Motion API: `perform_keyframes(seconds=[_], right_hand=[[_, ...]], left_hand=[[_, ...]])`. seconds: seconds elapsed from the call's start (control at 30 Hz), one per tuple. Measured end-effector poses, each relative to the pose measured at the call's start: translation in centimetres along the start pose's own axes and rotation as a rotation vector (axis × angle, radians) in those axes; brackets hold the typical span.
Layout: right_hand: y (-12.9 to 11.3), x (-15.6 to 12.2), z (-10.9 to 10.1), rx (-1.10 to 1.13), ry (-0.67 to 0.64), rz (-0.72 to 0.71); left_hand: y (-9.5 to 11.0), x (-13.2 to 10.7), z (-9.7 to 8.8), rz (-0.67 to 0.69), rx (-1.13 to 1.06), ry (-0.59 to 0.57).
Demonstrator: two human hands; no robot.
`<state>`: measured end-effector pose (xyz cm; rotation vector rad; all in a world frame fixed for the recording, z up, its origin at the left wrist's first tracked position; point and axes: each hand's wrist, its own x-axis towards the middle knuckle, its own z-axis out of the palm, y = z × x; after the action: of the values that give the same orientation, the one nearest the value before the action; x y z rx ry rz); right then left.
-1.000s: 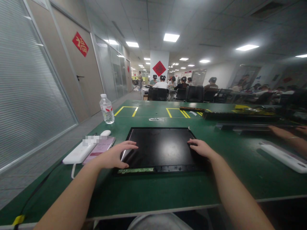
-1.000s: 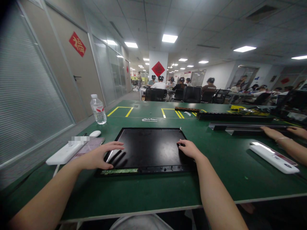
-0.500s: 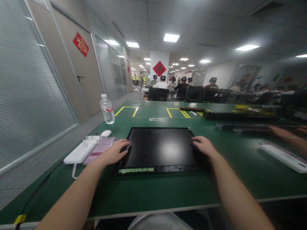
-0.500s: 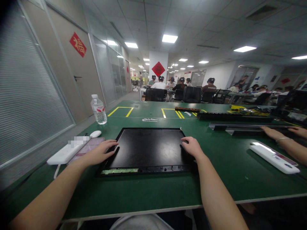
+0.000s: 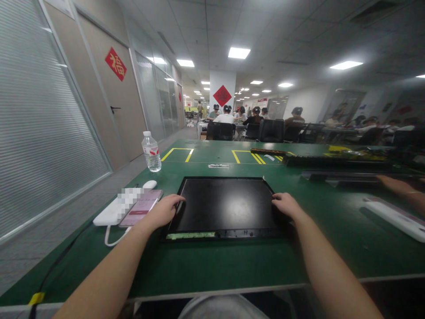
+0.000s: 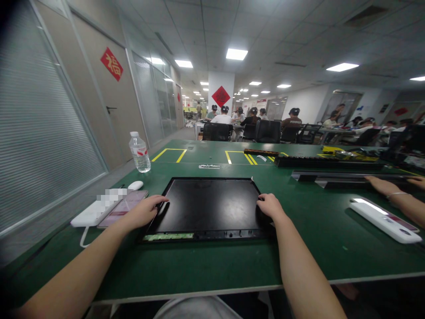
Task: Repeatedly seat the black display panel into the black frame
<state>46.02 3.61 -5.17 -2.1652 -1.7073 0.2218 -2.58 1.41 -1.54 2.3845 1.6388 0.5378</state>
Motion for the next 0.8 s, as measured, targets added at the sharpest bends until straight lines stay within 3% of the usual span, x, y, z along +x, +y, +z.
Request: perform_keyframes(seconds=[0.3,0.8], right_hand=[[-0.31,-0.09,-0.01,0.002,0.012,-0.006],[-0.38,-0.20,-0.09,0.021,-0.008,-0.006]], left_hand=[[-0.01,-0.02,-0.13,-0.079,-0.112,0.038],[-0.06,0.05,-0.33,-0.038,-0.084,0.005]])
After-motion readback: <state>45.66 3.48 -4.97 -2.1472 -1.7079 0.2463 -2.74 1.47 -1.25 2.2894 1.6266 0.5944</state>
